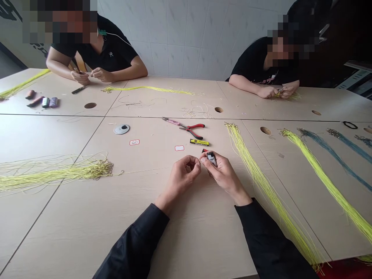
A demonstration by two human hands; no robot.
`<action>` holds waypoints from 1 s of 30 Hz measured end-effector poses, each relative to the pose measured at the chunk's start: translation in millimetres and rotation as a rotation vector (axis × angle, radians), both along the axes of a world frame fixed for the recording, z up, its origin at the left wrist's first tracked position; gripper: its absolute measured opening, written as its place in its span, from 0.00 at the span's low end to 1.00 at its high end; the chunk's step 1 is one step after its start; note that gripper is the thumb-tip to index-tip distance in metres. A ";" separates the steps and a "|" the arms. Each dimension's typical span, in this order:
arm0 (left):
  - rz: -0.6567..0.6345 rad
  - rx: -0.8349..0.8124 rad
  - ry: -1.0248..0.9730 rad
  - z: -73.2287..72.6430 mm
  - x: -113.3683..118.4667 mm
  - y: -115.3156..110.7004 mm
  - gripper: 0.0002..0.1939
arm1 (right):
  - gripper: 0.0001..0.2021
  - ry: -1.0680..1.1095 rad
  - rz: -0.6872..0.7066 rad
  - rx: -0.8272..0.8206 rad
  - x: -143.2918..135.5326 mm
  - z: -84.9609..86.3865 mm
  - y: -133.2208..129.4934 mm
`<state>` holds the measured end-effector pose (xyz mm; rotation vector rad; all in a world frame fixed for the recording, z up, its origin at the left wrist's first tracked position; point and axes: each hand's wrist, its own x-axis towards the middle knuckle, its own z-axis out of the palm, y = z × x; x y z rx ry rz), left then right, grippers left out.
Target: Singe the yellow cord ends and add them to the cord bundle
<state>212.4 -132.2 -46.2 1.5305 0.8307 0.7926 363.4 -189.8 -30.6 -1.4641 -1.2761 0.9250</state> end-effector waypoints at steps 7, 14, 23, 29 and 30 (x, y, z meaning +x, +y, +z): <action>0.060 -0.001 -0.042 1.5 0.0 1.3 0.11 | 0.15 0.002 -0.092 -0.007 -1.7 1.2 0.1; 0.070 0.085 -0.008 -4.0 -0.7 3.0 0.11 | 0.13 -0.097 -0.096 0.036 -3.5 2.2 1.1; 0.144 0.408 0.206 -4.5 0.6 1.8 0.06 | 0.10 -0.268 -0.145 0.063 -3.5 -3.6 1.4; 0.122 0.469 0.233 -8.0 1.5 1.7 0.05 | 0.08 -0.334 -0.155 0.067 -5.7 -3.0 3.1; 0.115 0.462 0.231 -7.9 1.5 1.6 0.05 | 0.08 -0.326 -0.155 0.069 -6.3 -2.7 3.4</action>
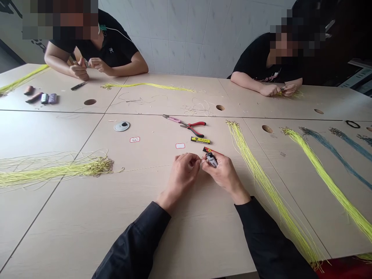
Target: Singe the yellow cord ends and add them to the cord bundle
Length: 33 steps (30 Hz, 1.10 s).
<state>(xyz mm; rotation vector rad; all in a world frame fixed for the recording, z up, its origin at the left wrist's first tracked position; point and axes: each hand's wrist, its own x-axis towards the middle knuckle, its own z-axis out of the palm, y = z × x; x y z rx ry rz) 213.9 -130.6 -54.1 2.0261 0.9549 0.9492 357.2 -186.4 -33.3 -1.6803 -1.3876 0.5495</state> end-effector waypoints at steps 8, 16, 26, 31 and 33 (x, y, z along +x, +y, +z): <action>-0.011 -0.065 -0.047 3.0 -1.1 -0.3 0.05 | 0.09 0.111 -0.013 -0.033 -0.2 3.2 -2.3; 0.015 -0.098 -0.080 1.3 -0.7 0.5 0.05 | 0.11 0.147 0.041 -0.022 2.0 1.9 -2.2; 0.002 -0.124 -0.014 4.6 1.0 1.5 0.05 | 0.11 0.007 0.042 -0.074 3.0 -2.2 -1.3; -0.021 -0.124 -0.025 5.2 -0.7 1.4 0.06 | 0.12 -0.062 0.040 -0.025 2.4 -0.3 0.8; -0.018 -0.140 -0.044 5.5 -0.8 1.9 0.07 | 0.12 -0.070 0.054 -0.013 1.8 0.9 1.2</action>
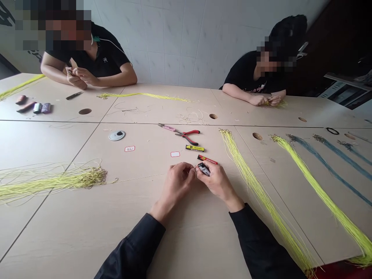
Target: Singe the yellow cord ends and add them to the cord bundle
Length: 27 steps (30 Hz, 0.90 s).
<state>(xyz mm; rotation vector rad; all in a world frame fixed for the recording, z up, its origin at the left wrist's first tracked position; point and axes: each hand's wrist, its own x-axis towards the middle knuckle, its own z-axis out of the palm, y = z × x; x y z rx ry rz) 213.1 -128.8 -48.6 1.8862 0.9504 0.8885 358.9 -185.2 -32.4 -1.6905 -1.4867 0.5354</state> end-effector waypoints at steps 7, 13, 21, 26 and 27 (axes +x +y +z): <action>-0.007 -0.083 -0.044 5.2 -0.5 0.2 0.08 | 0.09 -0.018 0.033 -0.001 -1.3 -0.3 -2.3; -0.017 -0.112 -0.058 0.4 -0.5 2.2 0.08 | 0.09 0.003 0.047 0.002 -3.1 -0.9 -4.1; 0.000 -0.257 -0.136 -0.8 -0.4 0.5 0.09 | 0.13 0.197 -0.004 -0.036 -2.1 -1.4 -1.5; -0.023 -0.257 -0.160 6.0 0.4 -1.2 0.09 | 0.17 0.318 0.027 -0.033 0.8 5.1 -2.3; -0.026 -0.249 -0.159 6.9 0.5 -1.3 0.09 | 0.17 0.326 0.038 -0.053 1.0 5.9 -2.6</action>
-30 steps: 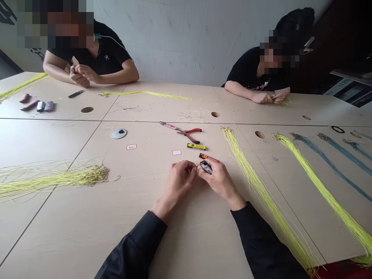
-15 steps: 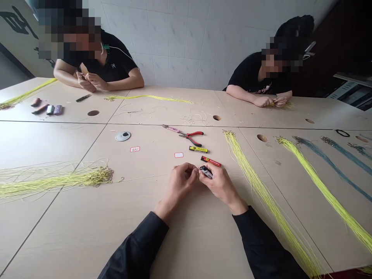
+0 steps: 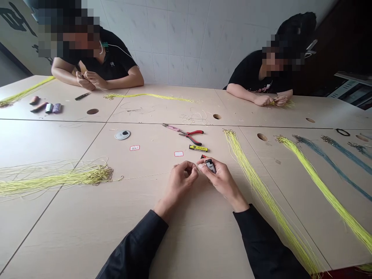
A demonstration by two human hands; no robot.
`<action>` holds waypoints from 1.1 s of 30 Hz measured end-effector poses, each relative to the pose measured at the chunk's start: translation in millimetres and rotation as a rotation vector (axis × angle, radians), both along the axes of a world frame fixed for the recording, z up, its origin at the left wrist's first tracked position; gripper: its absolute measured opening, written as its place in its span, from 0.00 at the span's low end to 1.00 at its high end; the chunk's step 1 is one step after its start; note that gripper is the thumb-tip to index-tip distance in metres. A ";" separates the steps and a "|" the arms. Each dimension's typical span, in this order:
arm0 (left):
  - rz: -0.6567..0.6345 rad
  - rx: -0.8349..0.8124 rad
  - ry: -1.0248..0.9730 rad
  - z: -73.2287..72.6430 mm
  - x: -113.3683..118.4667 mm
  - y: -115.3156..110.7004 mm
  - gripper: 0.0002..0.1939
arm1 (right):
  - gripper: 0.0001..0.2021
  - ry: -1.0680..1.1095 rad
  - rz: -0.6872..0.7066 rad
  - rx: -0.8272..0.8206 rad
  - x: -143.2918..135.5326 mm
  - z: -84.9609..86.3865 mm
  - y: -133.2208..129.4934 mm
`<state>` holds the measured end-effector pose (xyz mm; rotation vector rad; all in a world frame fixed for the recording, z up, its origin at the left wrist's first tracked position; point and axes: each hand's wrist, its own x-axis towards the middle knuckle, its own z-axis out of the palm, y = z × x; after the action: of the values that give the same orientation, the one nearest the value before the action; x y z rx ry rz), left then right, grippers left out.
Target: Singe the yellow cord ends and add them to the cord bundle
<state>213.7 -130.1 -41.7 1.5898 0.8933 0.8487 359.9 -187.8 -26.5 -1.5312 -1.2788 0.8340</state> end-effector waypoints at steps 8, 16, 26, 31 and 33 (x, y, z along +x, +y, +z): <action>-0.044 0.037 0.049 1.7 -2.7 -1.2 0.11 | 0.17 0.052 -0.010 -0.014 0.1 -3.9 0.2; -0.039 0.052 0.074 2.3 -3.9 -2.0 0.10 | 0.19 0.076 -0.009 -0.008 1.2 -7.8 0.2; -0.002 0.062 0.070 0.2 -2.1 -2.7 0.08 | 0.17 0.081 -0.011 -0.003 0.2 -6.4 0.3; 0.003 0.069 0.080 -1.1 -1.0 -2.2 0.08 | 0.17 0.046 -0.018 -0.018 0.0 -4.3 -0.1; 0.000 0.074 0.099 -1.8 -1.1 -1.7 0.08 | 0.16 0.025 -0.009 -0.012 0.4 -4.1 -0.1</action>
<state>212.5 -131.8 -43.5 1.7081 0.9413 0.8174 360.3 -187.9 -30.5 -1.5304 -1.2496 0.8537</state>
